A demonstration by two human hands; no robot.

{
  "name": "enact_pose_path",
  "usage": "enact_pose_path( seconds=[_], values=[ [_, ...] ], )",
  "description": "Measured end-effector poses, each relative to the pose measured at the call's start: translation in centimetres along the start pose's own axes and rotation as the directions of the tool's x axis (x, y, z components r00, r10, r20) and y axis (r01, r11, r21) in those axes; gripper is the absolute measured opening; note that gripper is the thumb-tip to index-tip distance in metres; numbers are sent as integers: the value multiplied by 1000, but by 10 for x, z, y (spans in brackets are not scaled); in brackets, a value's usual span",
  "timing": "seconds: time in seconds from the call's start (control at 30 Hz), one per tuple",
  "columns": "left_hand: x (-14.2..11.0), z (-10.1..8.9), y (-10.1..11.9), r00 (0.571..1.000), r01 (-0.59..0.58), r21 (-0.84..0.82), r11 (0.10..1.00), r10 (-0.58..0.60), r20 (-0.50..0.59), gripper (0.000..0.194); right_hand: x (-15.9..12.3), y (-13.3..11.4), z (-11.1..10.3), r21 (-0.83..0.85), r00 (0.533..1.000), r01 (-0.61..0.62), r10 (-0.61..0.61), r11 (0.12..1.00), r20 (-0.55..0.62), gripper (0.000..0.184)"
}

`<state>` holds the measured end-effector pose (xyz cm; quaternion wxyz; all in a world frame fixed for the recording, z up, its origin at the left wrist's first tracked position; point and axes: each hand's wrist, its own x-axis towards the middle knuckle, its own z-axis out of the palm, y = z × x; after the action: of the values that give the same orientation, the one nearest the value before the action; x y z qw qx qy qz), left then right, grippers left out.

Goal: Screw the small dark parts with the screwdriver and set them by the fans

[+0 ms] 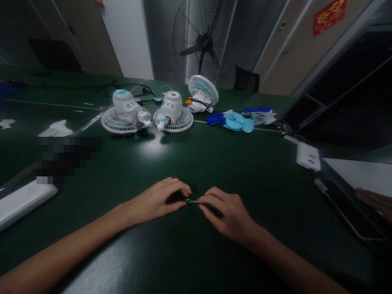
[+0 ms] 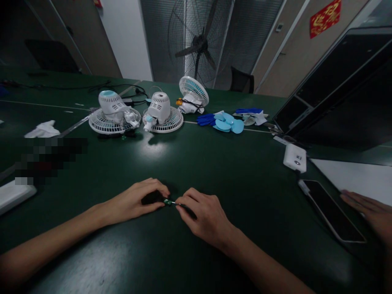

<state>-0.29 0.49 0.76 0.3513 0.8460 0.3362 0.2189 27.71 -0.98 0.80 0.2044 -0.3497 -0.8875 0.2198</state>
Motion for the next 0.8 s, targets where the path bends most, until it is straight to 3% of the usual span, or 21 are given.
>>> enact_pose_path(
  seconds=[0.2, 0.43, 0.67, 0.8],
  values=[
    [1, -1, 1, 1000, -2, -4, 1000, 2, 10, 32, 0, 2, -2, 101, 999, 35, -33, 994, -20, 22],
    [0, -2, -1, 1000, -3, 12, 1000, 3, 18, 39, 1, 0, -4, 125, 996, -2, 13, 992, -88, 19],
    [-1, -3, 4, 997, -74, 33, 997, 74, 8, 36, 0, 4, 1, 136, 975, 55, -24, 989, -221, 18],
    [-7, 0, 13, 990, -138, 31, 990, 139, -32, 51, -1, 2, -1, 174, 943, 92, -29, 980, -332, 22]
  ],
)
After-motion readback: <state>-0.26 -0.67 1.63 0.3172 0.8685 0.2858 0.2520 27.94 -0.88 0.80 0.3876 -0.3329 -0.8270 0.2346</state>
